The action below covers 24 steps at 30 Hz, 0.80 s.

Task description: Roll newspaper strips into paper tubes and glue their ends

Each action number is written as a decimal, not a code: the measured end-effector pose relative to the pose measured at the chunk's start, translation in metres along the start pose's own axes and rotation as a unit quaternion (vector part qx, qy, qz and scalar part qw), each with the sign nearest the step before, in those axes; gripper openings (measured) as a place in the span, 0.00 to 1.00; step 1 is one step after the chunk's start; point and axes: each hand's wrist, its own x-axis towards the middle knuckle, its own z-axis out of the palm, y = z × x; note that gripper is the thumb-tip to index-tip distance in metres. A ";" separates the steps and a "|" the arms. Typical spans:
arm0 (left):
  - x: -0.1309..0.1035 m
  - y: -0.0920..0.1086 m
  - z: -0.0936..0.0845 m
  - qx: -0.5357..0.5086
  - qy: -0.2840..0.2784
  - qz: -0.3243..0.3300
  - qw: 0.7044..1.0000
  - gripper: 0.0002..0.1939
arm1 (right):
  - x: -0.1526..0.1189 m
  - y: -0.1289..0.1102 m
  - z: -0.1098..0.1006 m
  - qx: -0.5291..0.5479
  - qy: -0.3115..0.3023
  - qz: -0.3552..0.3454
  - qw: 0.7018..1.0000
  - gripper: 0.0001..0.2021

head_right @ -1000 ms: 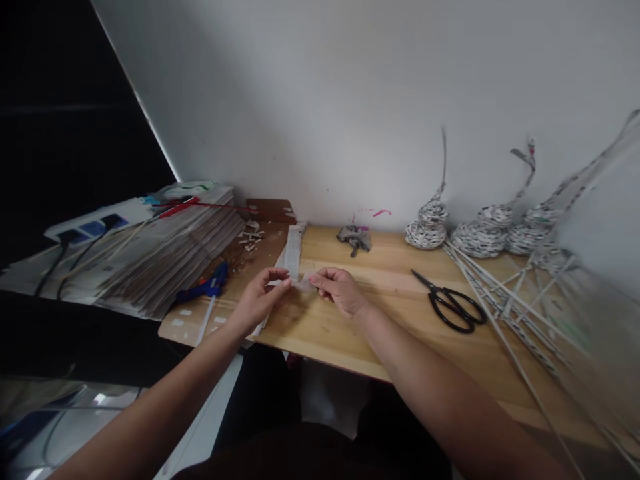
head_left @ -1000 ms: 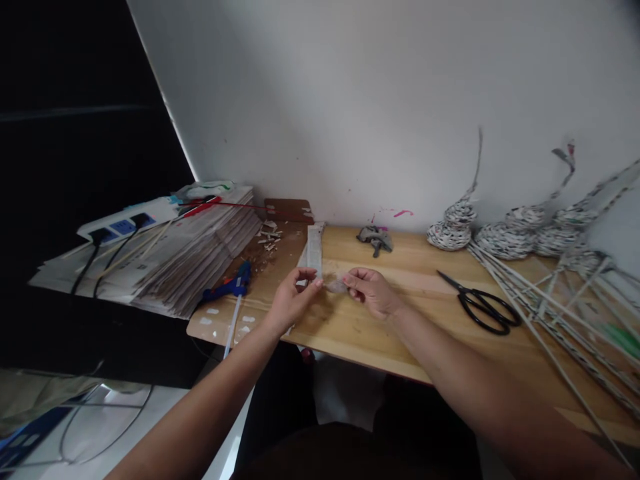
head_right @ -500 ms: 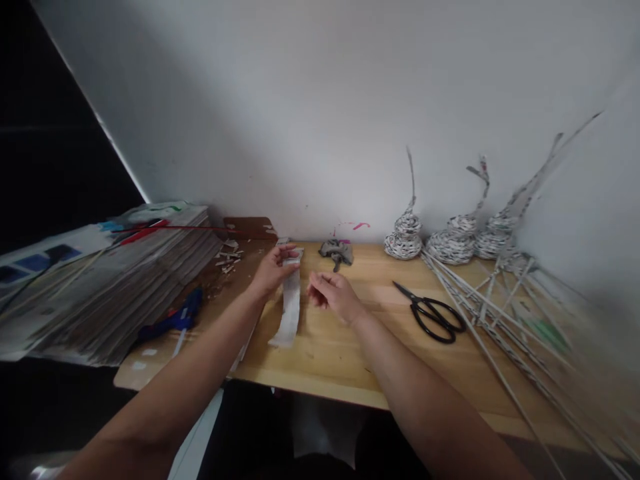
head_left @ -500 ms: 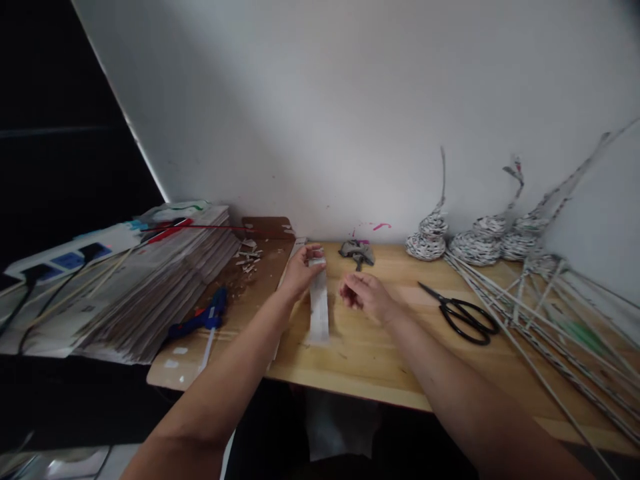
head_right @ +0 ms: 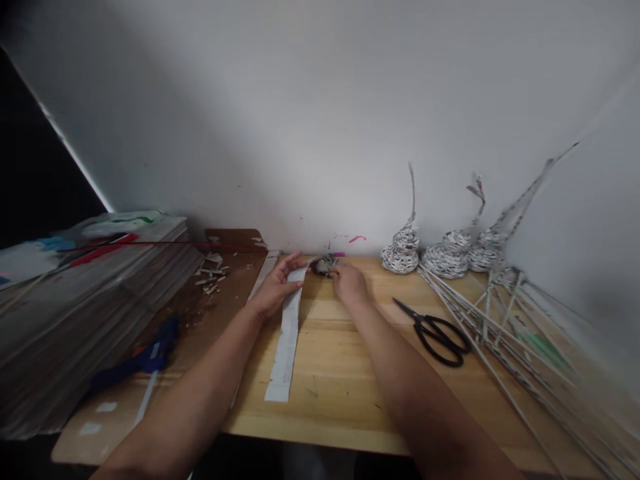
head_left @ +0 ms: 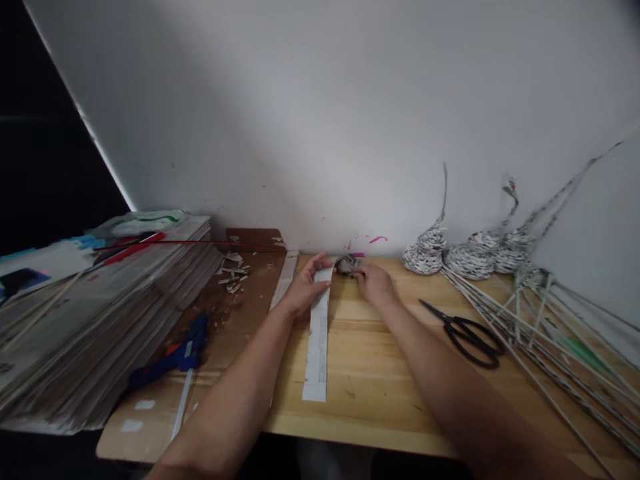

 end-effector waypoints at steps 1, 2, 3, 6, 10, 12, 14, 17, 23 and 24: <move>0.000 0.000 -0.001 -0.003 0.002 0.007 1.000 0.38 | 0.000 0.001 0.001 0.001 0.004 0.001 1.000 0.09; 0.001 0.000 -0.002 -0.007 0.002 0.013 1.000 0.37 | -0.001 0.002 0.001 0.002 0.007 0.003 1.000 0.08; 0.002 0.001 -0.002 -0.011 -0.002 0.015 1.000 0.37 | -0.001 0.002 0.000 0.004 0.012 0.007 1.000 0.08; 0.001 0.002 0.001 -0.020 -0.022 0.018 0.999 0.36 | -0.003 -0.005 -0.006 0.048 0.076 0.016 0.996 0.11; -0.005 0.007 0.009 -0.020 -0.047 0.022 0.998 0.35 | -0.004 -0.021 -0.024 0.258 0.063 0.072 0.962 0.24; -0.008 0.009 0.013 -0.022 -0.067 0.012 0.997 0.35 | -0.006 -0.028 -0.031 0.404 -0.088 0.141 0.900 0.30; -0.009 0.009 0.015 -0.023 -0.087 0.001 0.996 0.33 | -0.007 -0.031 -0.035 0.506 -0.176 0.185 0.824 0.26; -0.009 0.008 0.016 -0.015 -0.074 -0.014 0.997 0.31 | -0.008 -0.032 -0.033 0.567 -0.157 0.198 0.784 0.17; -0.006 0.005 0.018 0.012 0.033 -0.039 0.999 0.32 | -0.008 -0.036 -0.028 0.584 -0.109 0.216 0.775 0.17; -0.006 0.005 0.019 0.013 0.036 -0.044 0.998 0.30 | -0.008 -0.037 -0.028 0.582 -0.111 0.218 0.775 0.18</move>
